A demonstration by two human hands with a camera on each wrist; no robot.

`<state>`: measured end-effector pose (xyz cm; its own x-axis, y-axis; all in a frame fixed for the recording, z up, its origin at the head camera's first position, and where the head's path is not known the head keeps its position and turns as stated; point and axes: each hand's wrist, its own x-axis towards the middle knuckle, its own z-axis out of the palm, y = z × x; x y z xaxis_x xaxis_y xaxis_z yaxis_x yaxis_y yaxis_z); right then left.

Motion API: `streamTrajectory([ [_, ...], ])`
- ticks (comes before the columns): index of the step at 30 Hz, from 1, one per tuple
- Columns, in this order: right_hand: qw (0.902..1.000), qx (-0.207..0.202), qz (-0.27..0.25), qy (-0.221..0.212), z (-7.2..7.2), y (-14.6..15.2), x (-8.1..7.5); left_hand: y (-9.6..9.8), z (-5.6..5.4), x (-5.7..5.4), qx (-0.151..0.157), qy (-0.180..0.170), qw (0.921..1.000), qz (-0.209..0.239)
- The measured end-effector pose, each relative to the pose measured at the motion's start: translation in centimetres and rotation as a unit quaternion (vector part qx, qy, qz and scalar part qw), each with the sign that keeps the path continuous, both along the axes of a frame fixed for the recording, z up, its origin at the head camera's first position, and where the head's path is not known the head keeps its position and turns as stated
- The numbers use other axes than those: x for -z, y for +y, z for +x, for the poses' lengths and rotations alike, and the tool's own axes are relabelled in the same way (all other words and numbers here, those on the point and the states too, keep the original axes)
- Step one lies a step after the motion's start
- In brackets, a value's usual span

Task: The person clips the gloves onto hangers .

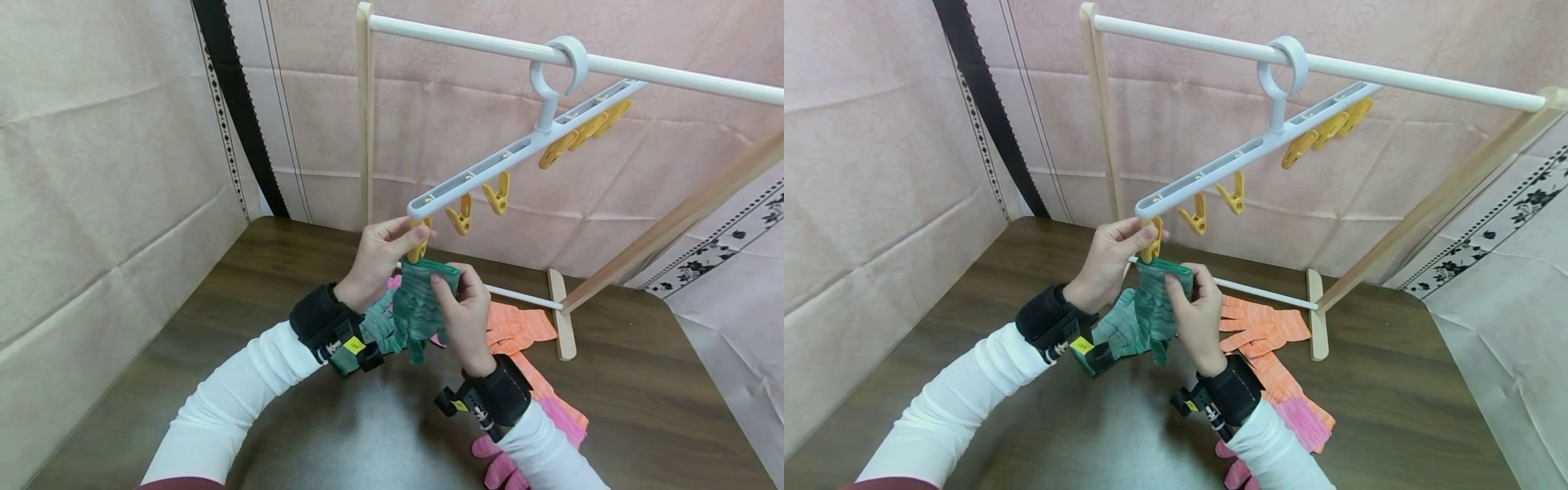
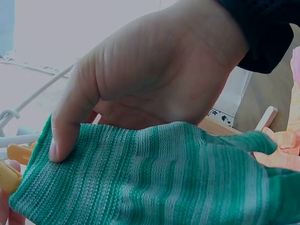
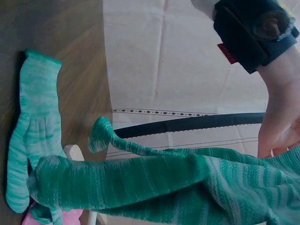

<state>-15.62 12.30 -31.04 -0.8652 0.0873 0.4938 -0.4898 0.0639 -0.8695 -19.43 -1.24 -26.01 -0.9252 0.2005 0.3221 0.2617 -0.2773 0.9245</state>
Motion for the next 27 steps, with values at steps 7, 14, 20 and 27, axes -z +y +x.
streamTrajectory([
  [7,0.9998,0.011,0.010,0.014,0.0,-0.4,-0.3,0.1,0.2,-0.3,-0.011,-0.007,0.9998,-0.013],
  [14,0.9999,0.000,0.016,-0.002,-0.2,-1.0,-0.6,0.2,0.3,-0.3,-0.004,-0.009,0.9999,0.000],
  [20,0.9989,-0.003,0.047,0.003,-0.5,-1.4,-0.4,0.2,0.3,-0.2,-0.004,-0.001,1.0000,0.004],
  [27,0.9954,0.018,0.086,0.038,-0.7,-1.5,-0.2,0.4,0.3,-0.2,-0.005,0.004,1.0000,0.007],
])
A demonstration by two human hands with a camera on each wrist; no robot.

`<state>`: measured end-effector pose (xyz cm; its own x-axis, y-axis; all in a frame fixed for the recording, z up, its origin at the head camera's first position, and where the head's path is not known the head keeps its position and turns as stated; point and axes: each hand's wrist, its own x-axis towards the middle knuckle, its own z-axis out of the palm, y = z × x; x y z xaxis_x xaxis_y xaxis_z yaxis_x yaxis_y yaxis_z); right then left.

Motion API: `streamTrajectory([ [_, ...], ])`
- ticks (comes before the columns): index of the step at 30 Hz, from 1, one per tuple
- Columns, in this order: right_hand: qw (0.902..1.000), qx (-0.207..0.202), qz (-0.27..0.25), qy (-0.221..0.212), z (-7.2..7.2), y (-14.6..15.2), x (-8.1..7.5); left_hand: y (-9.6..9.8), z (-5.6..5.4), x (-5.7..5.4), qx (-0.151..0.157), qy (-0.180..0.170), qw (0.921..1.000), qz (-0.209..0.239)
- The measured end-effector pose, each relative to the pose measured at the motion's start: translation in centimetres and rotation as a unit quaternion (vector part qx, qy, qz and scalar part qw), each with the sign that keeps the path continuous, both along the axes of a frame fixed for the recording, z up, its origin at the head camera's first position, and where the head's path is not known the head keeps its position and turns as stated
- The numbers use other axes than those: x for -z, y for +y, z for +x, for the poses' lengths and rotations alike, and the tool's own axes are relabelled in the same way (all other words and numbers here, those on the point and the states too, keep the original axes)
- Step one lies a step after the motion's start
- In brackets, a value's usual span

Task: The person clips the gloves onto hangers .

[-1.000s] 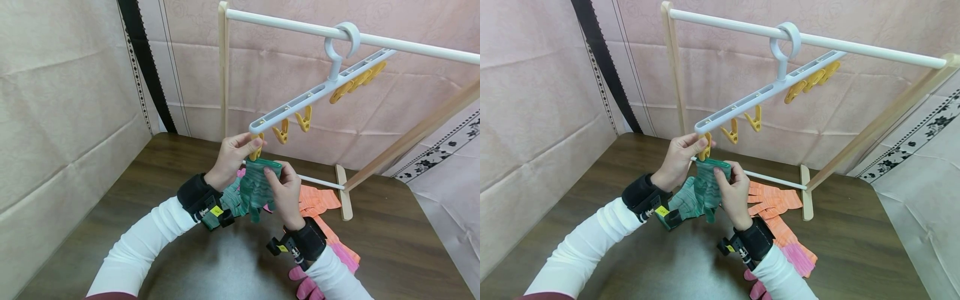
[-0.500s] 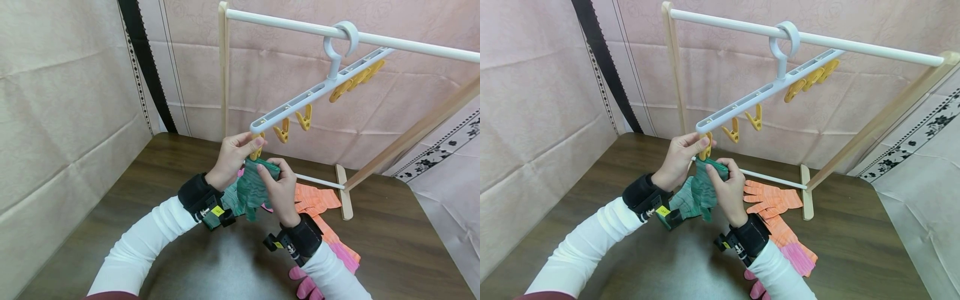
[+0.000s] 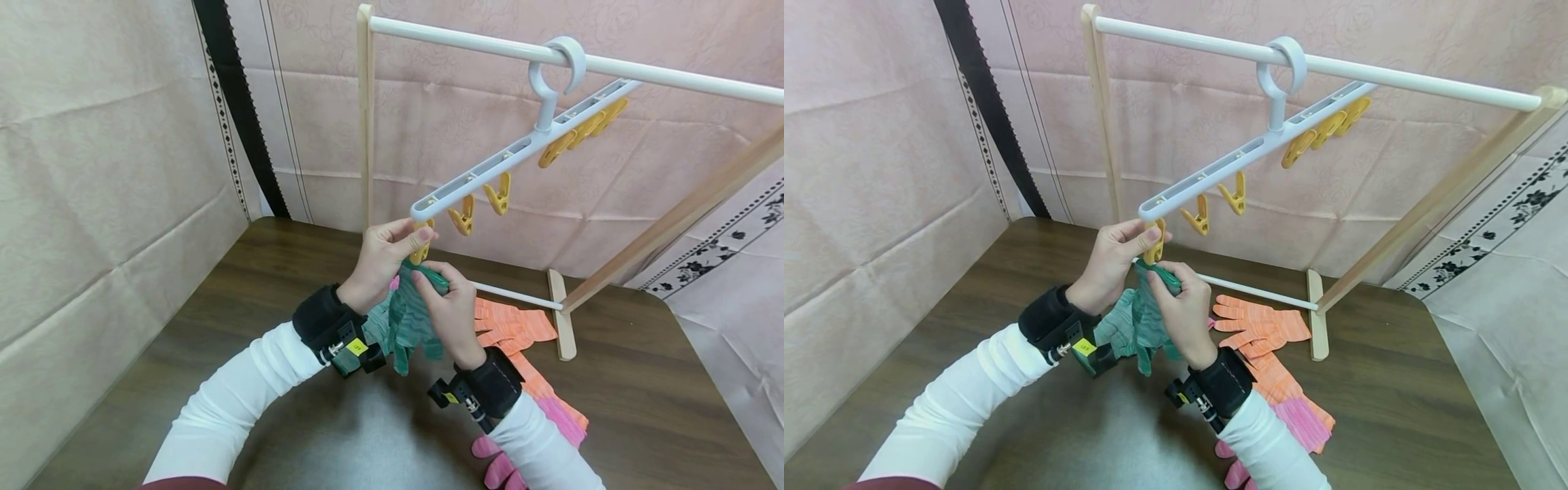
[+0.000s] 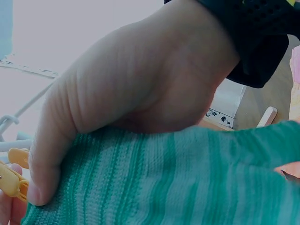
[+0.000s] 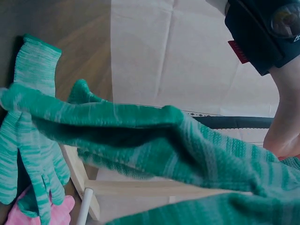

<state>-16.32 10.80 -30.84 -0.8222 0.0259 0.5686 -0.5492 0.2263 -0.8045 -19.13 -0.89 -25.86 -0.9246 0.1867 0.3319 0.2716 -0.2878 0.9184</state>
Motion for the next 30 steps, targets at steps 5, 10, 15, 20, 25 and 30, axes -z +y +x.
streamTrajectory([
  [5,0.9993,0.022,0.008,0.028,-0.10,-0.06,-0.11,-0.02,0.00,0.07,0.003,-0.001,1.0000,-0.002],
  [10,0.9981,0.044,0.012,0.042,-0.20,-0.05,-0.28,-0.10,0.01,0.06,-0.006,-0.005,0.9998,-0.018],
  [15,0.9984,0.043,0.005,0.035,-0.15,0.00,-0.47,-0.12,-0.08,0.09,-0.012,-0.004,0.9996,-0.026],
  [20,0.9990,0.038,-0.006,0.023,-0.14,0.07,-0.57,-0.12,-0.21,0.16,-0.011,0.000,0.9996,-0.026],
  [25,0.9989,0.042,-0.013,0.019,-0.24,0.09,-0.70,-0.06,-0.23,0.12,-0.012,0.001,0.9996,-0.026],
  [30,0.9990,0.037,-0.014,0.022,-0.34,0.09,-0.72,-0.10,-0.24,0.13,-0.012,-0.001,0.9997,-0.022],
])
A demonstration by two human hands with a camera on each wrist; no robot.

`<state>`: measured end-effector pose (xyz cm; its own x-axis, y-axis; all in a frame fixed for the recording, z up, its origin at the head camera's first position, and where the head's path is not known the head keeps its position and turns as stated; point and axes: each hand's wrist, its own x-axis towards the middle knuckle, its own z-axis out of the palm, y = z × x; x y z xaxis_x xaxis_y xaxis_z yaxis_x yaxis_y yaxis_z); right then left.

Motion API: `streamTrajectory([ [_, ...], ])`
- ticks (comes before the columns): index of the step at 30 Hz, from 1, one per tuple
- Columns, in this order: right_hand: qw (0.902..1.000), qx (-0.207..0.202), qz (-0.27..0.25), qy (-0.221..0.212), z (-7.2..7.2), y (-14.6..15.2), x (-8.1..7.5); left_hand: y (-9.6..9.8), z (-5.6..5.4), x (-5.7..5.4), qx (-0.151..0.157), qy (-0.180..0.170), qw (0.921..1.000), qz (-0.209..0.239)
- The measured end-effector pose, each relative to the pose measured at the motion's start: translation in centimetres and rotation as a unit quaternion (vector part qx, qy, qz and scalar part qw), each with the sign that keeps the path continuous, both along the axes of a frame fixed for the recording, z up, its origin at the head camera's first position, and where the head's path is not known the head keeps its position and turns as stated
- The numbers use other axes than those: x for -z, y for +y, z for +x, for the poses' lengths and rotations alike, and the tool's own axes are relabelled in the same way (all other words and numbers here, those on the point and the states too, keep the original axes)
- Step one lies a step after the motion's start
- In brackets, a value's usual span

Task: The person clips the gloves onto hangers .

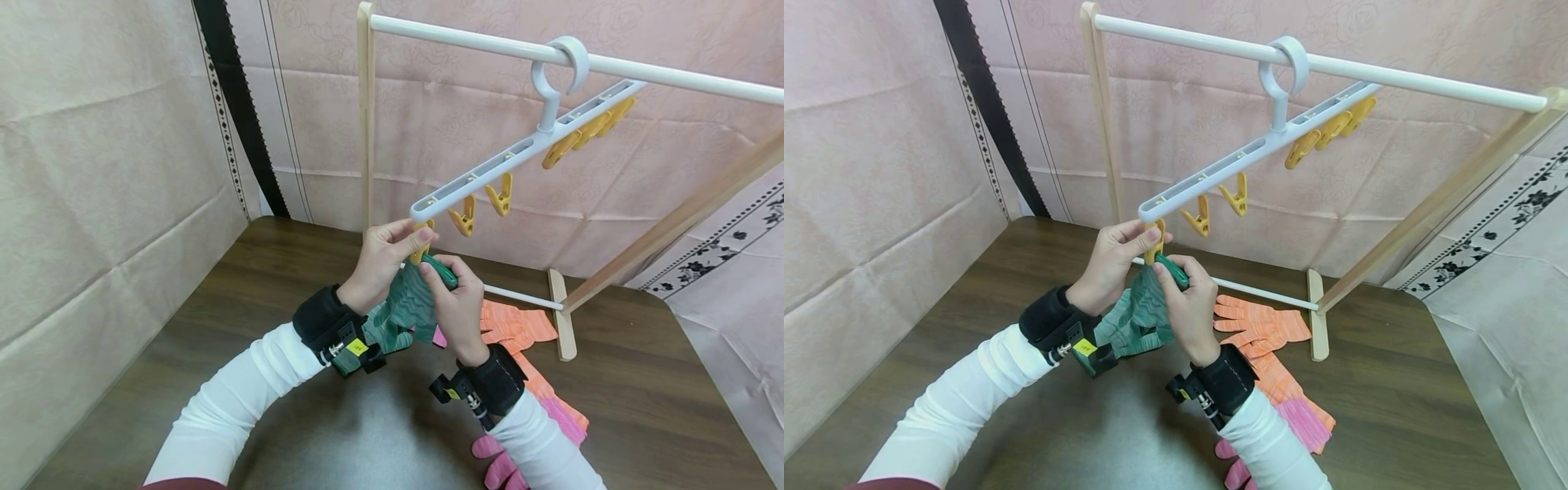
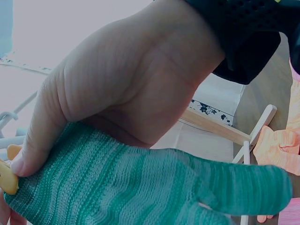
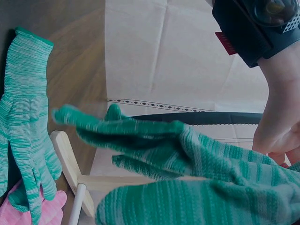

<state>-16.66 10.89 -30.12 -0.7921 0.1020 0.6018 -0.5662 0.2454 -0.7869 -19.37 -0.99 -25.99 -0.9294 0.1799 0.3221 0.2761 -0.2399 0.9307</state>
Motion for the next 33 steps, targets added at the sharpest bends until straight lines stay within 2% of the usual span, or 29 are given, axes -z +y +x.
streamTrajectory([
  [11,0.9997,-0.022,-0.003,-0.009,0.0,0.0,0.2,-0.2,-0.2,0.4,0.015,0.002,0.9995,0.027],
  [19,0.9989,-0.042,-0.012,-0.017,0.1,0.2,0.5,-0.6,-0.5,1.1,0.020,0.002,0.9994,0.029],
  [23,0.9984,-0.051,-0.010,-0.024,0.2,0.2,0.5,-0.8,-0.6,1.3,0.020,-0.017,0.9991,0.033],
  [27,0.9983,-0.056,-0.002,-0.014,0.2,0.3,0.7,-1.1,-0.8,1.7,0.007,-0.042,0.9984,0.037],
  [33,0.9983,-0.055,0.016,-0.012,0.0,0.6,1.6,-1.5,-0.8,2.0,0.003,-0.040,0.9981,0.047],
])
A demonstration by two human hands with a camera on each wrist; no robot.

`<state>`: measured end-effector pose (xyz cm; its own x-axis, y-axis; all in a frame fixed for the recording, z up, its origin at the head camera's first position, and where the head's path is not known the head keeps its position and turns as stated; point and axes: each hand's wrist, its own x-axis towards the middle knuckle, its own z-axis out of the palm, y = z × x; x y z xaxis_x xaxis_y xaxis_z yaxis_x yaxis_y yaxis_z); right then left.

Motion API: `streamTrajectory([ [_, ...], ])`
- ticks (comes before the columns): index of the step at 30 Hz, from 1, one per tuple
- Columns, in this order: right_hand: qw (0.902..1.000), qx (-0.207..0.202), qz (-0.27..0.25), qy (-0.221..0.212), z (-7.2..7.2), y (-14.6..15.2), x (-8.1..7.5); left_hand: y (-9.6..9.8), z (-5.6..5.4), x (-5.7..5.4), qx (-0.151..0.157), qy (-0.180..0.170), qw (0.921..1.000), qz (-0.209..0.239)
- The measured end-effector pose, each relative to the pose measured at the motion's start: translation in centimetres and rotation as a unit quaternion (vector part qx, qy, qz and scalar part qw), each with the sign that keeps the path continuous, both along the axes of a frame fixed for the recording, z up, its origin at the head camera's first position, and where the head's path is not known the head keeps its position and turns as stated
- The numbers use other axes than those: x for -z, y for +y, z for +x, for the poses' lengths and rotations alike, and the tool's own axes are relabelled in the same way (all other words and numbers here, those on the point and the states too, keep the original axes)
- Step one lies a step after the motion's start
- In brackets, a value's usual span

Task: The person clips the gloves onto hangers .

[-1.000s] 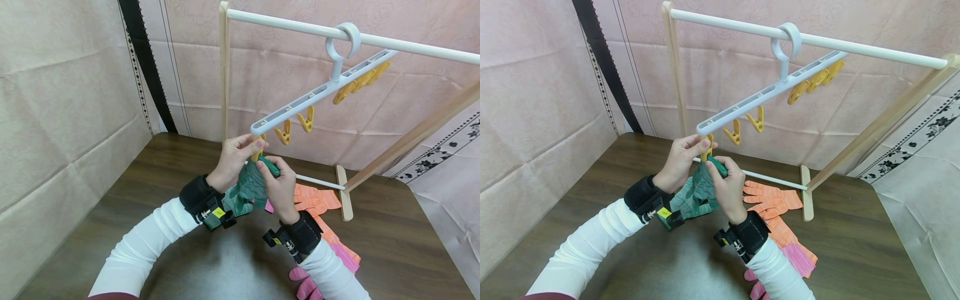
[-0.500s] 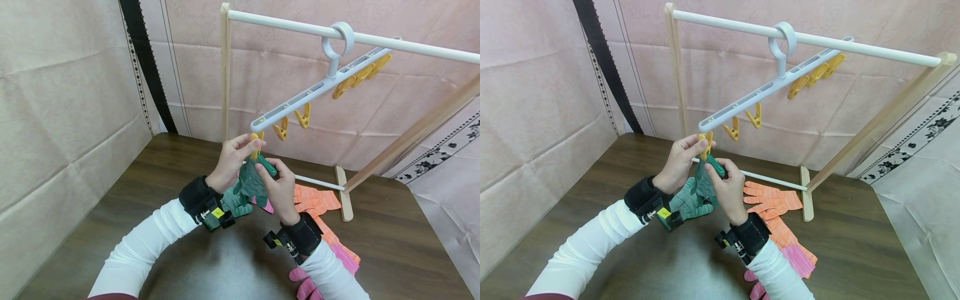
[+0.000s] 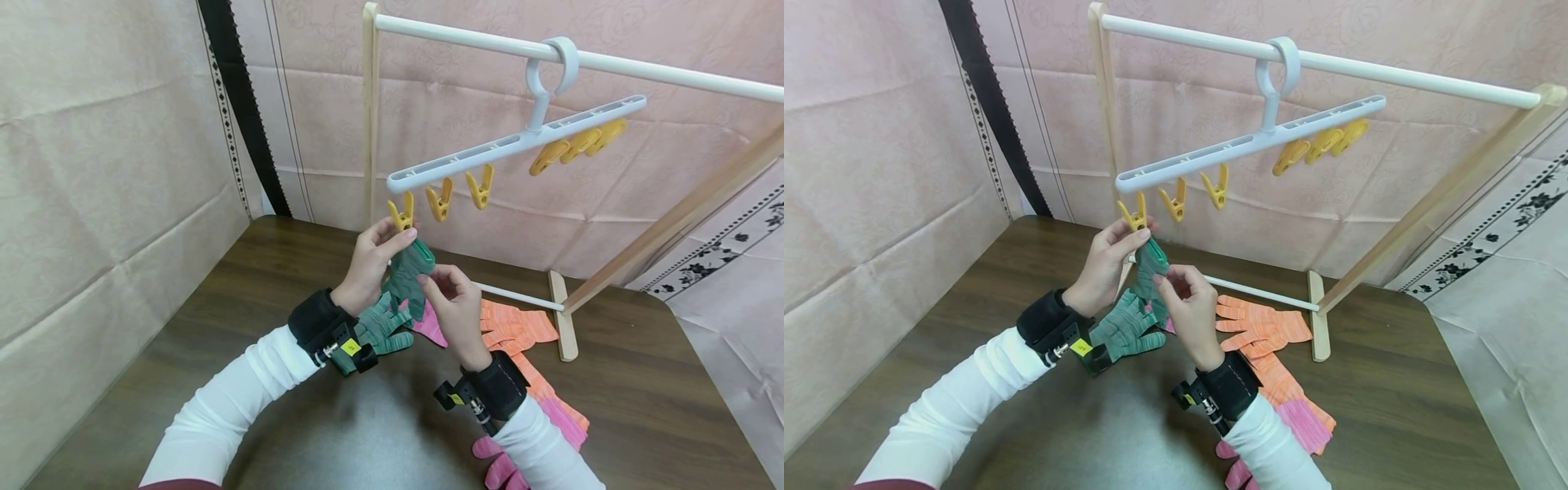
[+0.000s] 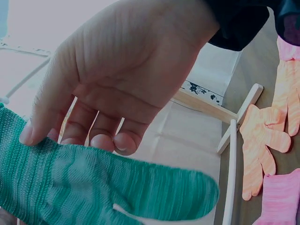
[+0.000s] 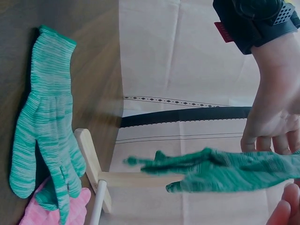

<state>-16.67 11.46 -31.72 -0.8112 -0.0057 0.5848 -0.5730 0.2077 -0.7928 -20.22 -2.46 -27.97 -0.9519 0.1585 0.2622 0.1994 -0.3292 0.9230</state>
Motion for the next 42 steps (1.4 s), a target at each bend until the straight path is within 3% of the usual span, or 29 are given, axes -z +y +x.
streamTrajectory([
  [15,0.9994,0.004,-0.002,-0.035,0.1,0.3,0.8,-0.3,-0.2,0.7,-0.047,0.003,0.9989,0.000],
  [25,0.9984,0.003,0.001,-0.057,0.1,0.6,1.5,-0.6,-0.3,1.2,-0.057,0.012,0.9981,0.018],
  [33,0.9966,0.010,0.024,-0.078,1.7,-0.2,0.3,-1.0,-0.3,1.6,-0.079,-0.008,0.9968,0.008],
  [42,0.9942,0.001,0.028,-0.104,1.8,-0.1,0.5,-1.6,-0.5,2.5,-0.081,-0.011,0.9967,0.002],
])
